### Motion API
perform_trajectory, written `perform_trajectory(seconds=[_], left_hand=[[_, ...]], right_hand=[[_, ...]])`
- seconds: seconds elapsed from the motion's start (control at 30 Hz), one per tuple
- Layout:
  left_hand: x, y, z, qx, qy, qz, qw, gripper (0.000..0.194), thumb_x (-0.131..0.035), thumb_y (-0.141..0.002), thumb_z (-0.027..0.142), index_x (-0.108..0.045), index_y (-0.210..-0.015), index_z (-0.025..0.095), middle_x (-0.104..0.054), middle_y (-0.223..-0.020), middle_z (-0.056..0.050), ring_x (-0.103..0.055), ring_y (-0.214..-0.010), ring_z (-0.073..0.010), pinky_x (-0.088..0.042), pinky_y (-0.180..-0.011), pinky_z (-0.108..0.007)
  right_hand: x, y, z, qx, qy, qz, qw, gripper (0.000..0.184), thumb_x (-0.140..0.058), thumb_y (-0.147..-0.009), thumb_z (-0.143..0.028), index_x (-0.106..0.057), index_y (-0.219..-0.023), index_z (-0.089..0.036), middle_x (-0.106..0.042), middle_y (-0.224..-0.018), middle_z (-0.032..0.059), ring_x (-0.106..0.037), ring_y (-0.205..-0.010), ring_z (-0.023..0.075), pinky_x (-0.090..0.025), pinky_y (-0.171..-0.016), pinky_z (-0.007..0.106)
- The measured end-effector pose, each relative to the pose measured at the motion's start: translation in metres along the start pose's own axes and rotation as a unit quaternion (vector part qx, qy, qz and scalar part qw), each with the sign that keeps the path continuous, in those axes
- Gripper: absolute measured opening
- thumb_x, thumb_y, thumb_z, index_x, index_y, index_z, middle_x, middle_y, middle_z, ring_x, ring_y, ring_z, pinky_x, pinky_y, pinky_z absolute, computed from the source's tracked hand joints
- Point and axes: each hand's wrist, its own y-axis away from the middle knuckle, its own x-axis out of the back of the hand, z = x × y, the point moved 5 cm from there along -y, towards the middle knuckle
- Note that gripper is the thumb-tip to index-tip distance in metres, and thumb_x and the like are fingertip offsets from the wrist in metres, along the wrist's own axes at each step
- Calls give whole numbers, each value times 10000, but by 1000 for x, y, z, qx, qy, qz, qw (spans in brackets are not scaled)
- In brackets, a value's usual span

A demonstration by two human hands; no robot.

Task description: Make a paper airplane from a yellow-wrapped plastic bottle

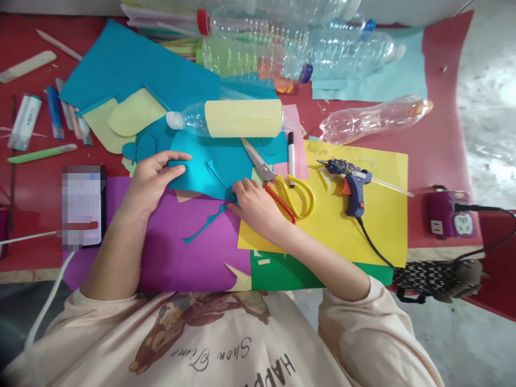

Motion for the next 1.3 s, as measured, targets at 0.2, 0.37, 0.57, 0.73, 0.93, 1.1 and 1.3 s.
perform_trajectory(seconds=[0.2, 0.37, 0.57, 0.73, 0.93, 1.1, 1.3], left_hand=[[0, 0, 1, 12, 14, -1, 1000, 330, -616, -732, 313, -729, -1016, 188, -731, -1072, -46, -633, -902, -189, -510, -778, -279], [1, -1, -1, 11, -2, 1, 1000, 325, -611, -749, 332, -732, -1019, 197, -728, -1080, -40, -626, -877, -185, -505, -752, -280], [2, -1, -3, -4, -21, 12, 1000, 298, -607, -797, 369, -735, -1017, 215, -732, -1088, -40, -646, -977, -222, -522, -843, -316], [3, 0, -3, 5, -21, 15, 1000, 311, -613, -810, 360, -730, -1068, 232, -718, -1198, -32, -624, -1153, -263, -508, -993, -367], [2, 1, -7, 4, -41, 7, 999, 429, -635, -814, 311, -664, -1240, 264, -617, -1395, -12, -504, -1360, -269, -431, -1135, -403], [2, 1, -3, 4, -48, 11, 999, 494, -627, -791, 256, -642, -1285, 268, -599, -1417, 5, -485, -1383, -261, -407, -1164, -402], [28, 6, 15, -34, -17, 14, 999, 516, -661, -704, 250, -693, -1219, 262, -677, -1302, 70, -571, -1279, -284, -456, -1123, -398]], right_hand=[[-4, -1, -4, 1, 37, -36, 999, 159, -505, -956, -192, -628, -861, -160, -688, -931, 131, -640, -920, 268, -483, -840, 377], [12, -4, 11, -3, -89, 29, 996, 135, -523, -918, -167, -571, -795, -193, -660, -802, 55, -617, -738, 187, -466, -680, 303], [90, -15, 73, -84, -144, 314, 935, 68, -519, -910, -204, -538, -848, -223, -489, -569, -52, -432, -487, 119, -378, -561, 284], [113, -26, 102, -146, -77, 342, 925, 226, -441, -928, -151, -566, -1115, -177, -700, -935, 121, -640, -768, 196, -484, -743, 380], [94, -24, 72, -111, 108, 291, 944, 507, -459, -936, -213, -423, -1440, -257, -316, -1593, 139, -176, -1515, 345, -225, -1150, 632], [63, -54, 39, -11, 141, 198, 970, 493, -502, -906, -260, -454, -1387, -358, -350, -1595, 7, -161, -1512, 315, -174, -1196, 646], [74, -83, 39, -38, 111, 198, 973, 535, -421, -933, -149, -366, -1449, -278, -378, -1570, 56, -167, -1489, 275, -146, -1198, 613]])
